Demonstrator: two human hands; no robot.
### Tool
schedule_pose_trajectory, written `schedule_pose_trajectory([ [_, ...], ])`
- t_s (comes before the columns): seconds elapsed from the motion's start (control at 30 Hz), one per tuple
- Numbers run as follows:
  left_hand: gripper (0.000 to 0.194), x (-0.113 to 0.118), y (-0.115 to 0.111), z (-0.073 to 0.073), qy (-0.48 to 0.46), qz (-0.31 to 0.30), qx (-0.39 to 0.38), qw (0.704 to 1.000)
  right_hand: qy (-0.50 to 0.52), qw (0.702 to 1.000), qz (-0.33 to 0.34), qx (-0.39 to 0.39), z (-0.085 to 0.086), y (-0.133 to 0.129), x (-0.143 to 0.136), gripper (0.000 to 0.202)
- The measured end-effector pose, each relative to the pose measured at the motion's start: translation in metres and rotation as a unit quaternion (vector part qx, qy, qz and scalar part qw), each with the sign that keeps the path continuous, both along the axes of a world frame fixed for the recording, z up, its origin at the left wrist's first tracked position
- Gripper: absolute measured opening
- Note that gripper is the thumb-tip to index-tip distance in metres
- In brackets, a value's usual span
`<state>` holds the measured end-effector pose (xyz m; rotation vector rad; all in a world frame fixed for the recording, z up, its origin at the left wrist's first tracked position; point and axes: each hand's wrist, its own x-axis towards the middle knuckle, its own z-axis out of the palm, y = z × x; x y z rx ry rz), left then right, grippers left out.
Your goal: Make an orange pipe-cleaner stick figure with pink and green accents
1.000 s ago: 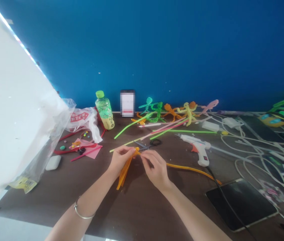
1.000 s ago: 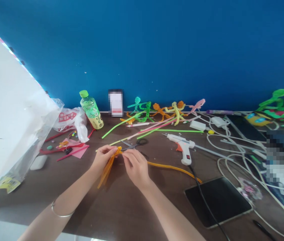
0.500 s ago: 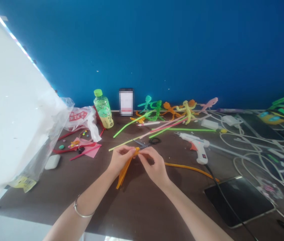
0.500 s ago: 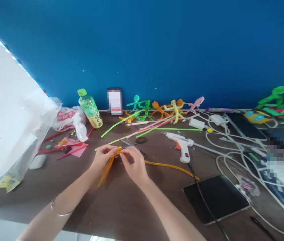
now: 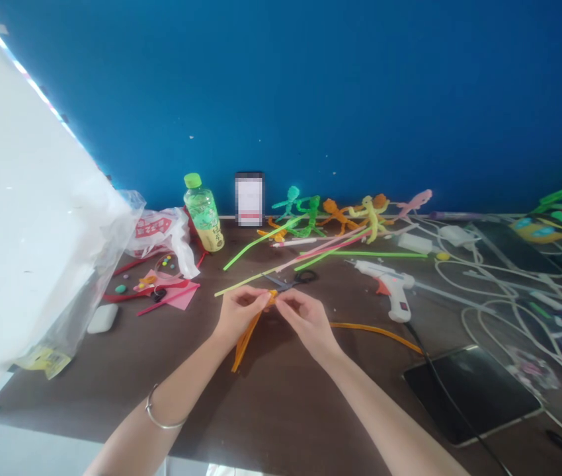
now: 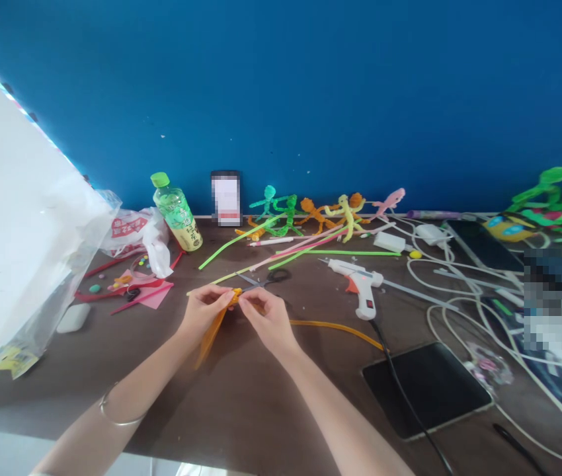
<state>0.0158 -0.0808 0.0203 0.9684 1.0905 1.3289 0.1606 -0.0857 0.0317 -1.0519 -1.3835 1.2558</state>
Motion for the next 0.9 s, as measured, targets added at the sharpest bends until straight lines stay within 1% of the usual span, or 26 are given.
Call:
schedule_pose_trajectory([
  [0.2,0.020,-0.0003,0.0008,-0.0019,0.014,0.008,0.010,1.000,0.027,0.999,-0.025,-0.038,0.0006,-0.0018,-0.0022,0.016],
  [0.37,0.020,-0.0005,0.0005,-0.0024,0.035,0.016,0.024,0.999,0.040,0.997,-0.009,-0.058,0.0023,-0.0012,-0.0012,0.014],
  [0.5,0.020,0.0001,-0.0006,0.0000,0.047,0.023,0.029,0.998,0.053,0.996,-0.005,-0.078,0.0033,-0.0003,-0.0013,0.015],
  [0.67,0.019,0.0012,-0.0018,0.0035,0.045,0.029,0.027,0.998,0.065,0.994,0.005,-0.092,0.0041,-0.0001,-0.0021,0.018],
  [0.9,0.017,0.0013,-0.0026,0.0027,0.047,0.028,0.028,0.998,0.084,0.990,0.016,-0.111,0.0036,0.0002,-0.0021,0.019],
])
